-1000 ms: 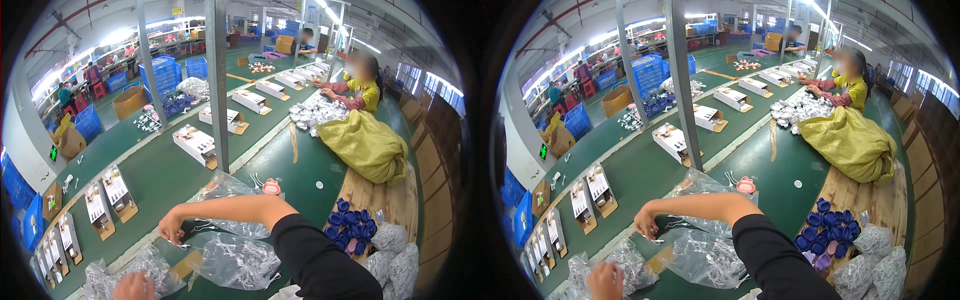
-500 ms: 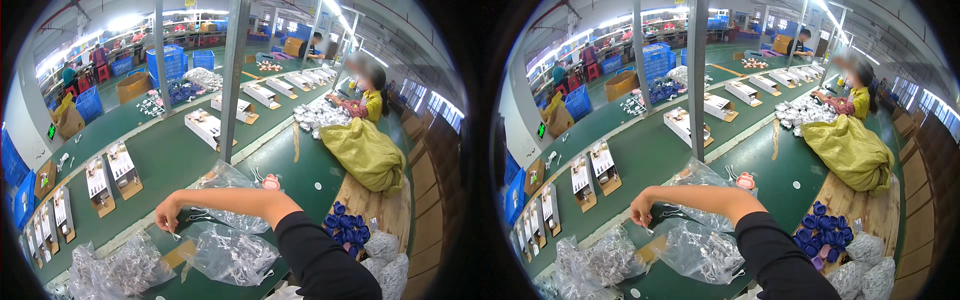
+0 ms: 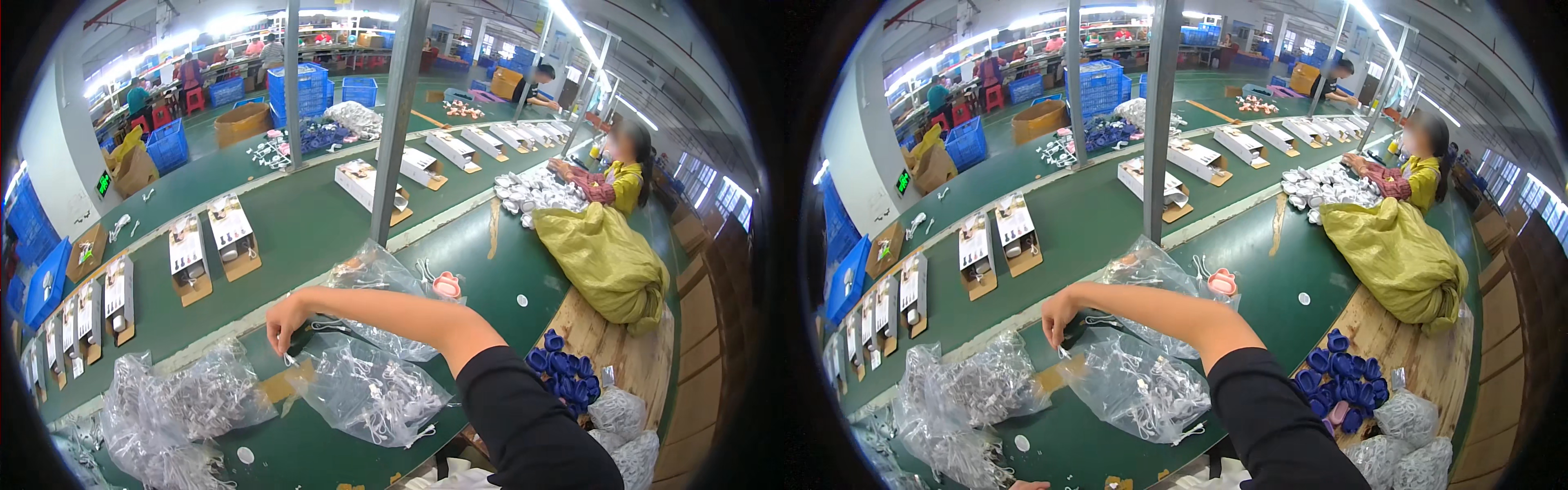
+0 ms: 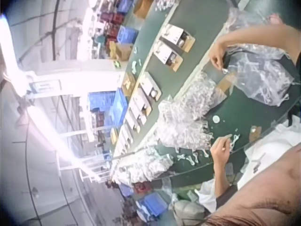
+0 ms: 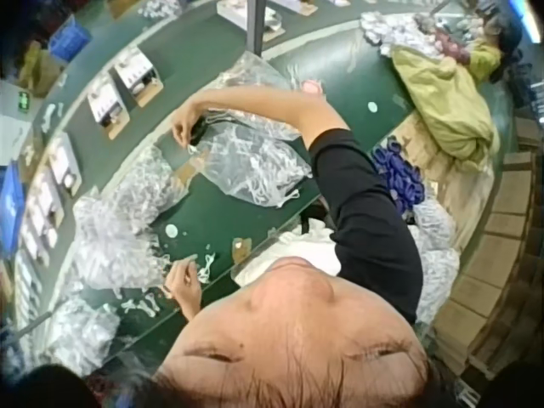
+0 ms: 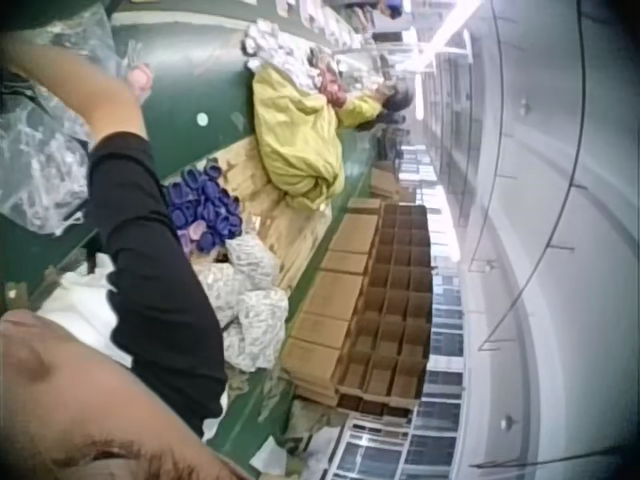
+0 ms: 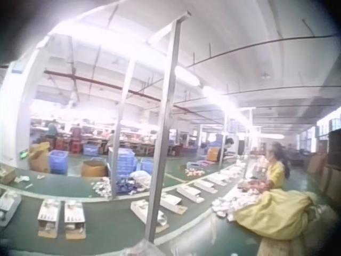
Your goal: Packing small electronic components and wiring into cardboard boxes on an assembly line.
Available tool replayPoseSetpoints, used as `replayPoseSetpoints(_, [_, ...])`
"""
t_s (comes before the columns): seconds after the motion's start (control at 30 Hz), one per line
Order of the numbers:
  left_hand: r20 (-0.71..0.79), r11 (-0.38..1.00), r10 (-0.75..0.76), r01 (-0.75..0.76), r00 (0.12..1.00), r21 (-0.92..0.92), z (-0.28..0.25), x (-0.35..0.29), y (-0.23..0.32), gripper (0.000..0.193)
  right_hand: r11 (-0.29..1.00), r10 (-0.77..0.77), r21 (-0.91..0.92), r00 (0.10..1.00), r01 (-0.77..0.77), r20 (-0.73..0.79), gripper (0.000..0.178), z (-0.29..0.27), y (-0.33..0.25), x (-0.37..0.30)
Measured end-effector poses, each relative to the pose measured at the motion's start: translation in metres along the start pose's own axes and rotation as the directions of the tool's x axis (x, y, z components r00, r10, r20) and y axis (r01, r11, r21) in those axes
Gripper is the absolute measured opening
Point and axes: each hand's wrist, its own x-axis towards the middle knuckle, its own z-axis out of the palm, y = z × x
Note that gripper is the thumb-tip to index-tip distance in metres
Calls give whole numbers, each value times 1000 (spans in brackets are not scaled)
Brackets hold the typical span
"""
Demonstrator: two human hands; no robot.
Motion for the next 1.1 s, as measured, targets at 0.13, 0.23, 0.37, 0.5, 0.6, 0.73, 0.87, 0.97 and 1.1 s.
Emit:
replayPoseSetpoints(0.13, [-137, 978, 92, -115, 986, -173, 29, -8, 4, 5, 995, 4, 104, 997, 4, -81, 17, 0, -5, 7])
replayPoseSetpoints(0.23, [-186, 970, 122, -157, 975, -186, 38, -10, 15, 5, 981, 137, 170, 947, -90, -289, 16, -6, -15, -11])
replayPoseSetpoints(0.37, [-115, 911, -98, 42, 989, -411, 40, -21, -16, 18, 961, -196, 37, 765, 275, -614, 18, 9, -94, -38])
replayPoseSetpoints(0.5, [-467, 572, -108, -329, 878, -751, 43, 15, 37, 38, 867, -475, -180, 660, 465, -581, 13, 77, -184, -62])
replayPoseSetpoints(0.6, [-296, 257, -225, -236, 929, -937, 51, 20, 51, 42, 726, -685, -361, 578, 585, -443, 11, 133, -192, -66])
replayPoseSetpoints(0.73, [151, 495, -80, 171, 985, -852, 63, 15, 8, 22, 616, -755, -661, 560, 428, -342, 14, 170, -180, -90])
replayPoseSetpoints(0.87, [214, 528, -19, 191, 977, -828, 64, 18, 24, 25, 495, -793, -795, 557, 352, -247, 16, 187, -190, -107])
replayPoseSetpoints(0.97, [403, 557, 73, 298, 912, -775, 75, 23, 16, 21, 539, -762, -731, 613, 419, -210, 23, 194, -199, -126])
replayPoseSetpoints(1.1, [413, 644, 111, 252, 904, -723, 65, 22, 10, 23, 613, -674, -667, 721, 423, -162, 24, 193, -195, -122])
